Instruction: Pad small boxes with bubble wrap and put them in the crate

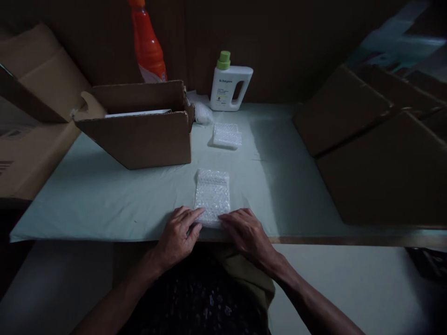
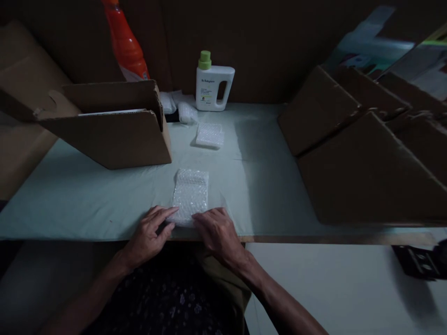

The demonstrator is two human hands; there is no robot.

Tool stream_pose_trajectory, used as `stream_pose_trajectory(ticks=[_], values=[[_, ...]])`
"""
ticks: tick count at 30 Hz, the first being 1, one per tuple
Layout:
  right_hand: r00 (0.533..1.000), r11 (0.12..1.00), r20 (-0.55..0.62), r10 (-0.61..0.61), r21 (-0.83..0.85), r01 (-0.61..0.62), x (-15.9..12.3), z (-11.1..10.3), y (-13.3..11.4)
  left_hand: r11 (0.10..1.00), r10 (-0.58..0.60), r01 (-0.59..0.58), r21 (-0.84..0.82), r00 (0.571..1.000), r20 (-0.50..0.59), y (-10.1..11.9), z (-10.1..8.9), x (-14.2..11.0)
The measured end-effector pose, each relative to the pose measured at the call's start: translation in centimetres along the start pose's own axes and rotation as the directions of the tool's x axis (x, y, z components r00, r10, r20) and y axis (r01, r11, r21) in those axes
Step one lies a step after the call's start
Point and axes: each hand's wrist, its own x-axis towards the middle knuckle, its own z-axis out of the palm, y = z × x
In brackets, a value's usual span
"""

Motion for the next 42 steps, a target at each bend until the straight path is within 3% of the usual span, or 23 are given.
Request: stream_pose_trajectory(ticks=[5,9,12,17,20,23,26,28,30,32,33,36,38,39,42], values=[[0.992,0.982,-0.121,0.027,-0.182,-0.049,-0.6,-0.2,-0.3,0.993,-0.091,0.092,0.079,0.996,-0.021,-0.7,0.8,1.3],[0.998,0.963,-0.039,-0.042,-0.269,0.030,-0.7,0.1,-0.3,0.977,-0.105,0.113,0.181,0.993,-0.055,-1.1,1.5,1.8],[0.998,0.968,-0.007,-0.059,-0.245,0.056,-0.3,0.5,-0.3,0.983,-0.079,0.093,0.157,0.993,-0.091,-0.7,1.2,1.3],[0.996,0.999,0.081,0.030,-0.021,-0.028,0.1,0.2,-0.4,1.000,0.023,-0.023,-0.009,0.999,0.030,0.4,-0.2,0.1],[0.994,0.998,0.085,0.068,-0.004,-0.068,-0.2,-0.1,-0.8,0.999,-0.034,0.035,-0.009,0.999,0.031,0.2,-0.3,0.2],[0.999,0.983,-0.001,0.046,-0.177,-0.045,-0.5,0.0,-1.1,0.989,-0.107,0.105,0.104,0.994,0.017,-0.6,0.3,1.0],[0.999,0.963,0.043,-0.026,-0.269,0.036,-0.1,0.5,-1.2,0.967,-0.163,0.165,0.194,0.986,-0.027,-1.1,1.0,1.8],[0.995,0.965,0.089,-0.046,-0.253,0.067,0.6,0.9,-0.9,0.968,-0.200,0.210,0.137,0.976,-0.086,-1.0,1.1,1.8],[0.998,0.975,0.065,-0.027,-0.218,0.041,1.4,1.3,-0.2,0.960,-0.280,0.279,-0.028,0.947,-0.157,-0.5,0.9,1.1],[1.000,0.985,0.002,0.028,-0.168,-0.027,2.0,1.6,0.5,0.882,-0.436,0.383,-0.273,0.884,-0.167,0.3,0.5,0.0],[0.998,0.989,-0.026,0.064,-0.135,-0.067,2.2,1.7,0.7,0.799,-0.528,0.441,-0.410,0.840,-0.126,0.7,0.3,-0.5],[0.984,0.985,-0.050,0.170,0.001,-0.170,2.3,1.9,0.4,0.384,-0.680,0.539,-0.750,0.714,0.165,1.9,-0.3,-1.4],[0.977,0.974,-0.044,0.208,0.104,-0.203,2.1,1.8,-0.6,0.127,-0.633,0.518,-0.846,0.699,0.334,2.6,-0.4,-1.0],[0.975,0.965,-0.035,0.221,0.151,-0.213,2.0,1.8,-1.1,0.040,-0.598,0.498,-0.867,0.706,0.378,2.8,-0.3,-0.6],[0.972,0.951,-0.012,0.234,0.209,-0.226,1.8,1.7,-2.4,-0.076,-0.578,0.433,-0.898,0.715,0.393,3.1,0.3,0.8]])
